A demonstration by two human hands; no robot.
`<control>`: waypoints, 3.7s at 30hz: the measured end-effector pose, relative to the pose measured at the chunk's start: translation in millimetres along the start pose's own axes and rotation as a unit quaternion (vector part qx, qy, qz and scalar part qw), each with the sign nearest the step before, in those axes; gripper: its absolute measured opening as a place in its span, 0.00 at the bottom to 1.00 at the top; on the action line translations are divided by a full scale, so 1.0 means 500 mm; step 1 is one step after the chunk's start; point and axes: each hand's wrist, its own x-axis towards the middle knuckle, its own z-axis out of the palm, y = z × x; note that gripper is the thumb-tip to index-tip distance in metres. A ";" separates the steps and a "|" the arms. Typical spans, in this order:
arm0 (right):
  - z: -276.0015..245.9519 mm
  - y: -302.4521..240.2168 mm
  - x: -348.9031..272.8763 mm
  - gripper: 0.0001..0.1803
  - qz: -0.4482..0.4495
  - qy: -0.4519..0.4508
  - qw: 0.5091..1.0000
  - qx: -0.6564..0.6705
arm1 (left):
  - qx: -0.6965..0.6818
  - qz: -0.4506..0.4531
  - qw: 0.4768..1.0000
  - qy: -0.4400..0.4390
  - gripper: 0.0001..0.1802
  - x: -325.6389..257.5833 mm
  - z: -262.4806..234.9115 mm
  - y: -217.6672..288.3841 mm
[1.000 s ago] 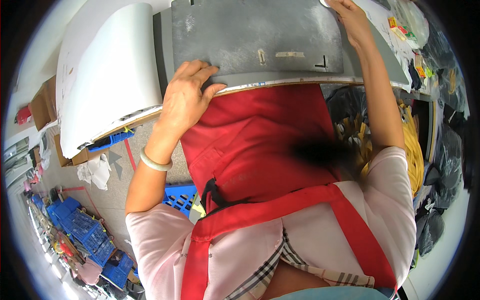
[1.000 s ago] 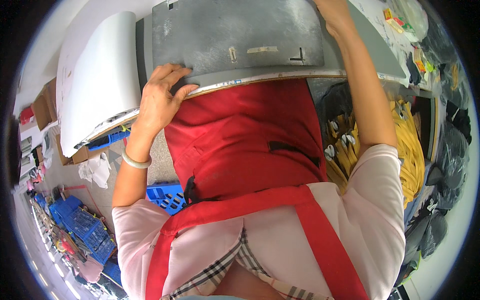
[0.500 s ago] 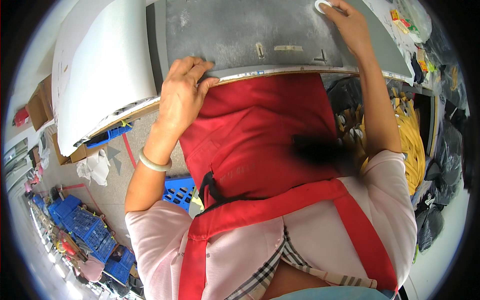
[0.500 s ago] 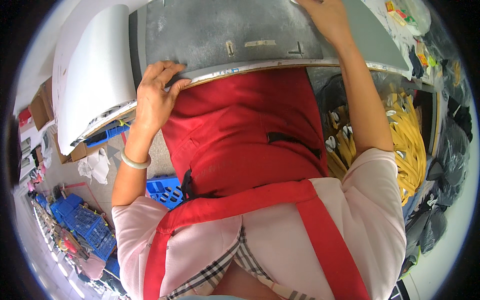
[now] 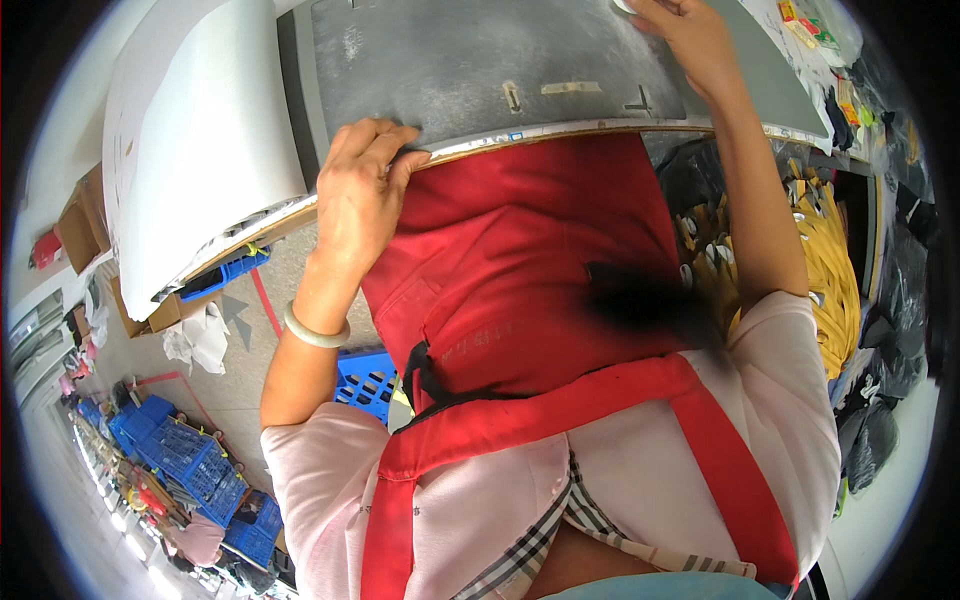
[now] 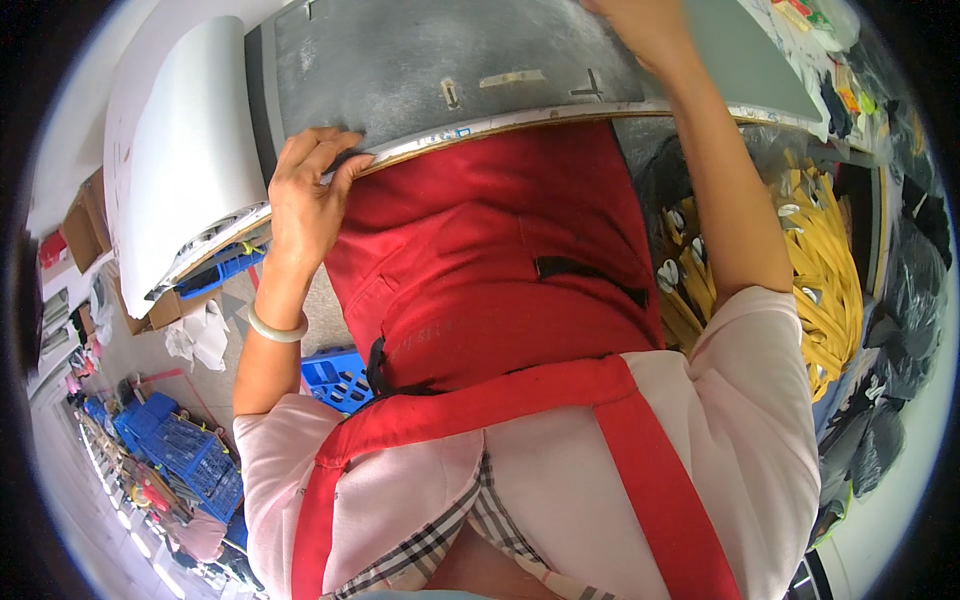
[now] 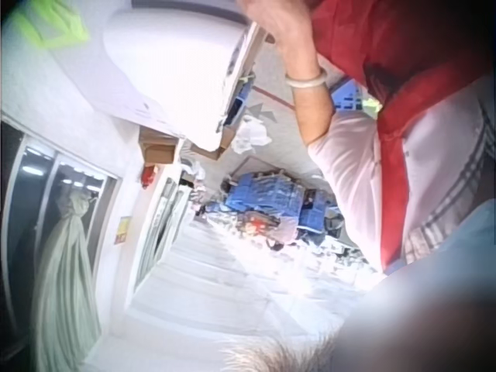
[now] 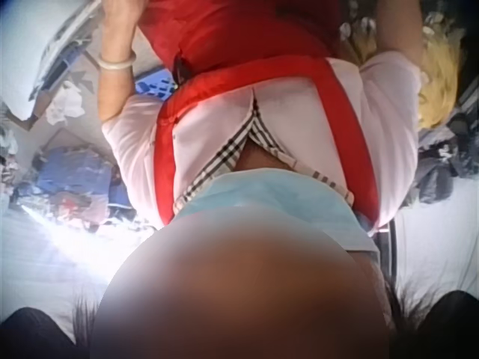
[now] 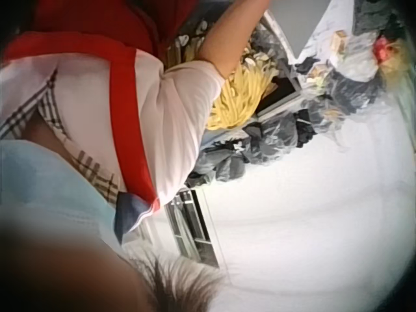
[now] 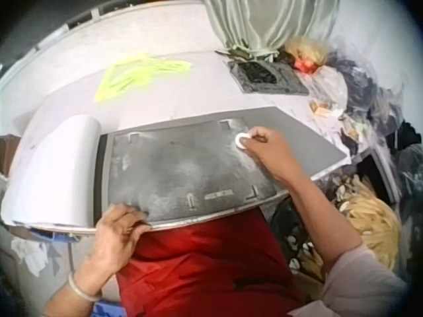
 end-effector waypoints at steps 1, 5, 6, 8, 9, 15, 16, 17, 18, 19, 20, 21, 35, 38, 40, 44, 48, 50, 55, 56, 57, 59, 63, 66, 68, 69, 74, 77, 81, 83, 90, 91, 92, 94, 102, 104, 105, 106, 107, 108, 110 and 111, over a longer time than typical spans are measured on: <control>0.008 -0.022 -0.007 0.09 0.003 -0.012 0.999 -0.035 | 0.000 -0.001 1.000 -0.001 0.14 -0.002 0.000 -0.002; -0.005 -0.006 -0.008 0.09 -0.035 0.022 0.989 -0.141 | -0.004 -0.009 1.000 0.003 0.14 -0.003 0.000 -0.001; -0.014 0.000 -0.006 0.09 -0.035 0.021 0.989 -0.140 | -0.003 -0.008 1.000 0.002 0.14 -0.002 -0.001 0.001; -0.023 -0.006 -0.011 0.09 -0.008 0.008 0.995 -0.101 | -0.007 -0.004 1.000 0.004 0.14 0.000 0.002 0.000; -0.024 -0.011 -0.012 0.09 -0.008 0.010 0.995 -0.102 | -0.011 -0.001 1.000 0.008 0.13 0.001 0.002 0.000; -0.014 -0.011 -0.008 0.07 0.039 0.012 0.999 -0.004 | 0.001 -0.004 1.000 0.008 0.12 -0.006 -0.001 -0.001; -0.019 -0.004 -0.005 0.07 0.029 0.001 1.000 0.012 | 0.002 -0.005 1.000 0.008 0.12 -0.007 0.000 -0.002; -0.023 0.002 -0.001 0.06 0.019 -0.010 0.999 0.028 | 0.006 -0.003 1.000 0.010 0.12 -0.007 0.001 -0.004; -0.026 0.008 0.002 0.06 0.019 -0.010 0.999 0.027 | 0.009 -0.001 1.000 0.013 0.12 -0.008 0.001 -0.006; -0.026 0.008 0.002 0.06 0.010 -0.012 1.000 0.028 | 0.008 -0.001 1.000 0.012 0.12 -0.008 0.002 -0.007; -0.026 0.007 0.000 0.06 0.000 -0.013 1.000 0.028 | 0.007 -0.001 1.000 0.015 0.12 -0.008 0.003 -0.008; -0.027 0.005 -0.002 0.06 0.001 -0.012 1.000 0.027 | 0.006 -0.002 1.000 0.018 0.12 -0.007 0.004 -0.009; -0.008 -0.023 0.005 0.05 0.009 -0.027 1.000 0.007 | -0.007 -0.003 1.000 0.027 0.11 -0.009 0.002 -0.011; 0.001 -0.008 0.015 0.06 -0.001 -0.042 0.999 0.001 | 0.000 0.002 0.999 0.037 0.11 -0.016 0.004 -0.017; -0.003 -0.003 0.013 0.06 0.001 -0.039 0.999 -0.003 | 0.001 0.004 0.999 0.040 0.11 -0.017 0.005 -0.018; -0.013 -0.003 0.008 0.07 0.000 -0.031 1.000 0.007 | 0.007 0.022 0.999 0.046 0.11 -0.013 0.010 -0.018; -0.014 -0.024 -0.006 0.08 -0.013 0.000 0.995 -0.097 | 0.015 0.022 0.999 0.034 0.10 -0.011 0.007 -0.014; -0.008 -0.025 -0.011 0.10 0.002 -0.005 0.996 -0.085 | 0.019 0.030 0.999 0.039 0.10 -0.013 0.009 -0.016; 0.004 -0.034 -0.022 0.11 0.001 0.013 0.995 -0.102 | 0.016 0.030 0.999 0.035 0.10 -0.021 0.005 -0.027; 0.001 -0.030 -0.021 0.11 -0.004 0.011 0.993 -0.115 | 0.011 0.033 0.999 0.036 0.10 -0.020 0.006 -0.027; -0.003 -0.027 -0.019 0.11 -0.010 0.009 0.992 -0.128 | 0.012 0.033 0.999 0.036 0.10 -0.018 0.008 -0.026; -0.007 -0.025 -0.015 0.11 -0.016 0.013 0.991 -0.130 | 0.012 0.033 0.999 0.035 0.10 -0.017 0.009 -0.026; -0.010 -0.013 -0.003 0.11 -0.042 0.002 0.996 -0.078 | 0.019 0.032 0.999 0.032 0.10 -0.016 0.008 -0.024; -0.007 -0.009 0.000 0.11 -0.033 0.005 0.996 -0.085 | 0.019 0.030 0.999 0.031 0.10 -0.015 0.011 -0.023; -0.006 -0.007 -0.001 0.11 -0.038 0.011 0.994 -0.099 | 0.020 0.027 0.999 0.030 0.09 -0.017 0.010 -0.022; -0.006 -0.006 -0.001 0.10 -0.042 0.016 0.993 -0.114 | 0.019 0.028 0.999 0.031 0.09 -0.016 0.010 -0.022; -0.012 0.019 0.012 0.10 -0.047 -0.007 0.998 -0.044 | 0.021 0.033 0.999 0.033 0.09 -0.015 0.007 -0.017; -0.004 0.015 0.002 0.09 -0.044 -0.014 0.998 -0.046 | 0.025 0.022 0.999 0.026 0.10 -0.015 -0.001 -0.014; -0.050 0.054 0.009 0.12 -0.047 -0.033 0.994 -0.095 | 0.007 0.000 1.000 0.010 0.12 0.006 0.007 0.002; -0.110 0.092 0.031 0.17 -0.052 -0.048 0.991 -0.113 | -0.045 0.042 0.998 0.000 0.09 0.061 0.044 0.037; -0.046 0.061 0.027 0.18 -0.028 -0.044 0.998 -0.036 | 0.005 0.091 0.993 0.069 0.06 0.200 0.180 0.070; -0.052 0.061 0.024 0.18 -0.015 -0.040 0.999 -0.024 | 0.009 0.086 0.993 0.077 0.05 0.204 0.188 0.072; -0.055 0.064 0.025 0.17 -0.021 -0.042 0.999 -0.024 | 0.007 0.086 0.993 0.077 0.05 0.203 0.193 0.070; -0.060 0.058 0.021 0.18 -0.018 -0.029 0.998 -0.044 | -0.003 0.091 0.992 0.093 0.06 0.203 0.205 0.068; 0.004 -0.022 -0.099 0.13 -0.107 -0.013 0.979 -0.170 | 0.108 0.082 0.985 0.109 0.15 0.185 0.211 0.051; -0.005 -0.049 -0.149 0.11 -0.127 -0.095 0.957 -0.241 | 0.112 0.075 0.987 0.085 0.17 0.191 0.215 0.056; -0.016 -0.049 -0.158 0.11 -0.124 -0.093 0.957 -0.246 | 0.126 0.064 0.988 0.059 0.19 0.193 0.217 0.059; -0.027 -0.047 -0.167 0.09 -0.124 -0.114 0.945 -0.282 | 0.125 0.062 0.988 0.061 0.18 0.196 0.220 0.061; -0.033 -0.043 -0.174 0.08 -0.125 -0.135 0.931 -0.317 | 0.122 0.062 0.989 0.059 0.18 0.198 0.220 0.060; -0.033 -0.039 -0.179 0.08 -0.122 -0.136 0.931 -0.318 | 0.125 0.069 0.988 0.060 0.18 0.198 0.220 0.057; -0.021 -0.034 -0.184 0.07 -0.159 -0.144 0.920 -0.328 | 0.131 0.074 0.987 0.061 0.18 0.202 0.230 0.047; -0.013 -0.030 -0.185 0.07 -0.160 -0.146 0.920 -0.327 | 0.009 0.136 0.976 0.168 0.16 0.206 0.239 0.042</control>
